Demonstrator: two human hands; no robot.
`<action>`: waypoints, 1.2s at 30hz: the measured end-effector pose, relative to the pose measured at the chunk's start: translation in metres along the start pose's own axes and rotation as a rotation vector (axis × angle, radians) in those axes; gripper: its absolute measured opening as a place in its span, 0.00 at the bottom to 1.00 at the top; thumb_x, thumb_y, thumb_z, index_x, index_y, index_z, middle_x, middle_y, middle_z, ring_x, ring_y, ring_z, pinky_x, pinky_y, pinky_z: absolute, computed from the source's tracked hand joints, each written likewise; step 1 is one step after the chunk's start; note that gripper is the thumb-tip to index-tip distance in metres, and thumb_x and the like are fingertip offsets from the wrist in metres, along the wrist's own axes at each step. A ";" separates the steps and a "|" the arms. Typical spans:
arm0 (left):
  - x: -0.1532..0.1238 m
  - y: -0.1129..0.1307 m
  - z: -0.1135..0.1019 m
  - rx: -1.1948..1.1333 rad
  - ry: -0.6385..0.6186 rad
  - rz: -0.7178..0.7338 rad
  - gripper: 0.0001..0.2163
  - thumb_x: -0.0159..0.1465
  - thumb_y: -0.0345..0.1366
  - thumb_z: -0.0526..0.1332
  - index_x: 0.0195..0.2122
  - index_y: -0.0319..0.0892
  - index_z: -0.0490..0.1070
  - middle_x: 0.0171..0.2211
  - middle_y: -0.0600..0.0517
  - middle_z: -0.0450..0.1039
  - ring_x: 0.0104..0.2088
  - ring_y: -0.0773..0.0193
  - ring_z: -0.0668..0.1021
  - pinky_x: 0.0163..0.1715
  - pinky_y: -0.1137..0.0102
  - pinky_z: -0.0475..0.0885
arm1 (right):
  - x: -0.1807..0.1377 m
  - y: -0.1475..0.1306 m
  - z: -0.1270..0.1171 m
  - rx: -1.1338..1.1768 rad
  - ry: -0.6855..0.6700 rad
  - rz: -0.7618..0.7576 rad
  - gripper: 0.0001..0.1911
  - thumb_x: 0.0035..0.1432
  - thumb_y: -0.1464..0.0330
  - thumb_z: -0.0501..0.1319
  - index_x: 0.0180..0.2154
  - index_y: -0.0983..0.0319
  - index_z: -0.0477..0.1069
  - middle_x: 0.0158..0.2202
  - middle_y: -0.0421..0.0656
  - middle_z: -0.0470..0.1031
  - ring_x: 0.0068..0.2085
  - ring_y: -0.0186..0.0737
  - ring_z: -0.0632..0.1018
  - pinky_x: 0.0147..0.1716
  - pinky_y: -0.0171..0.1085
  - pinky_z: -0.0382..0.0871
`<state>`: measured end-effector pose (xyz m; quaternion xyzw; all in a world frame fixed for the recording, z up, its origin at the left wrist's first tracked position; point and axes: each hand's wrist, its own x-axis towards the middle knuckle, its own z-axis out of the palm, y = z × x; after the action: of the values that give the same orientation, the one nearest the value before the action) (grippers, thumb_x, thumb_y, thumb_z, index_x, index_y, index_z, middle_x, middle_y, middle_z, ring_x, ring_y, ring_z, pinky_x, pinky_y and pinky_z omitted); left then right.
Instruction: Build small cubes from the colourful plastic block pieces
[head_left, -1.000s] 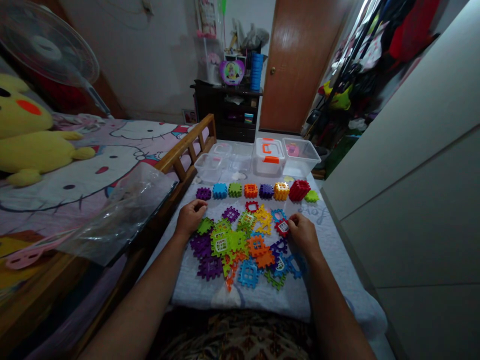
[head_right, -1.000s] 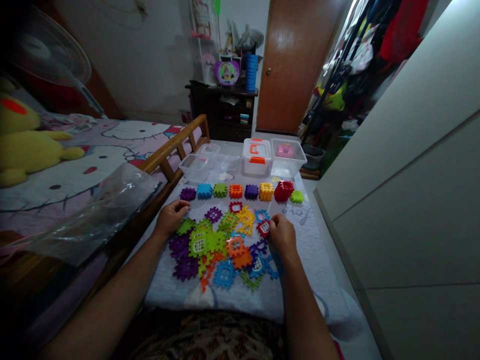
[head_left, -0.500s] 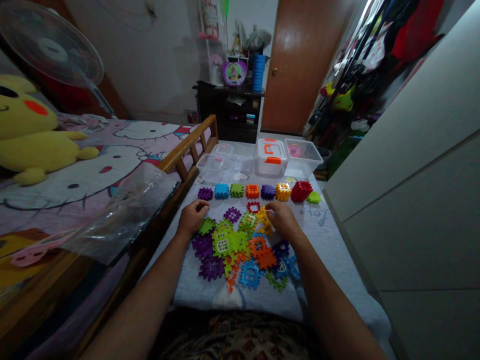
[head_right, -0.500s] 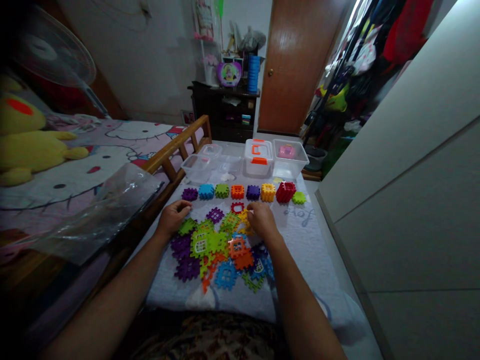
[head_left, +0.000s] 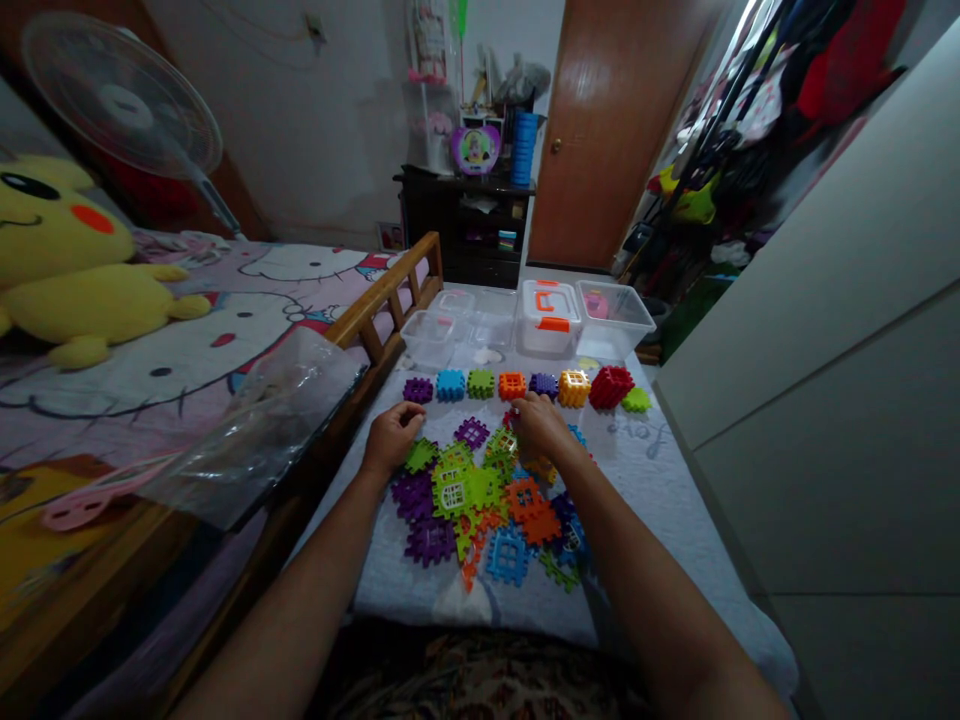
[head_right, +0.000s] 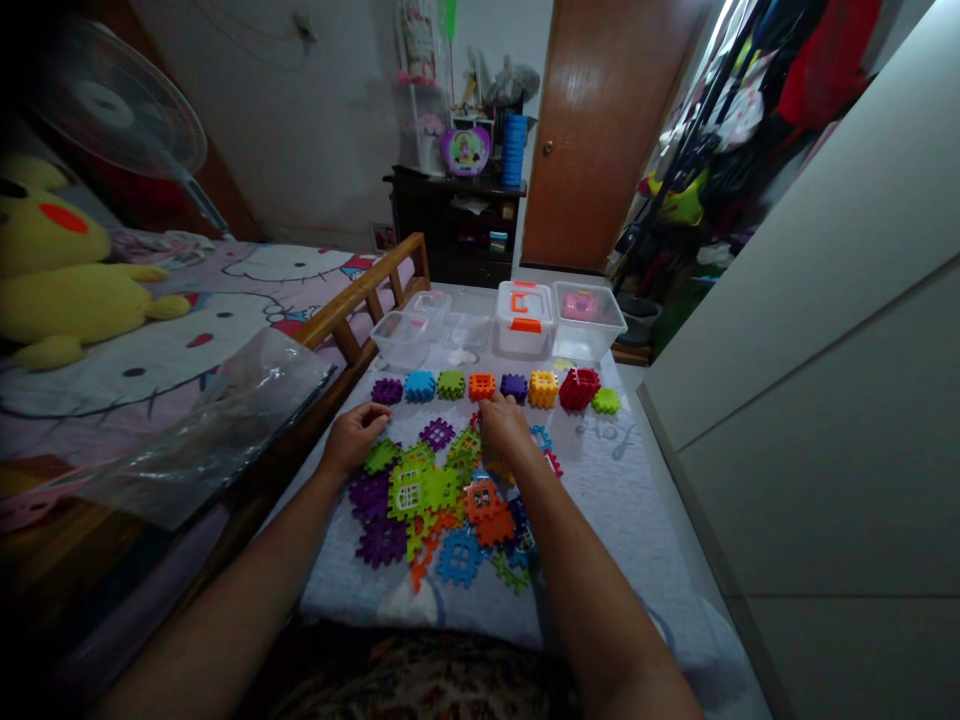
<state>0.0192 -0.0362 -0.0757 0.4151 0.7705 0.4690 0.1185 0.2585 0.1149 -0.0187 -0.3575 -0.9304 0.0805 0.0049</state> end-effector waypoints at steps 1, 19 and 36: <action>0.000 0.001 0.000 -0.003 -0.001 0.000 0.14 0.55 0.45 0.58 0.33 0.42 0.76 0.31 0.51 0.79 0.32 0.60 0.78 0.37 0.69 0.70 | 0.000 0.000 0.000 -0.001 0.001 0.006 0.18 0.62 0.72 0.56 0.52 0.62 0.75 0.51 0.51 0.75 0.47 0.47 0.73 0.45 0.39 0.63; 0.001 0.002 -0.001 0.027 -0.007 0.003 0.14 0.54 0.46 0.59 0.33 0.42 0.77 0.30 0.52 0.78 0.31 0.60 0.78 0.36 0.69 0.71 | -0.089 0.096 -0.009 0.447 0.524 0.269 0.13 0.60 0.63 0.60 0.38 0.60 0.82 0.33 0.44 0.72 0.35 0.41 0.73 0.38 0.38 0.66; 0.000 0.004 -0.002 0.090 0.002 0.020 0.14 0.55 0.46 0.58 0.33 0.42 0.77 0.30 0.51 0.79 0.32 0.59 0.78 0.37 0.68 0.71 | -0.126 0.085 0.010 0.438 0.180 0.349 0.24 0.57 0.61 0.64 0.53 0.65 0.73 0.45 0.49 0.73 0.40 0.42 0.77 0.41 0.38 0.70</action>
<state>0.0203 -0.0365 -0.0714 0.4272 0.7867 0.4356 0.0942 0.4079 0.0917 -0.0357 -0.5084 -0.8111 0.2470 0.1504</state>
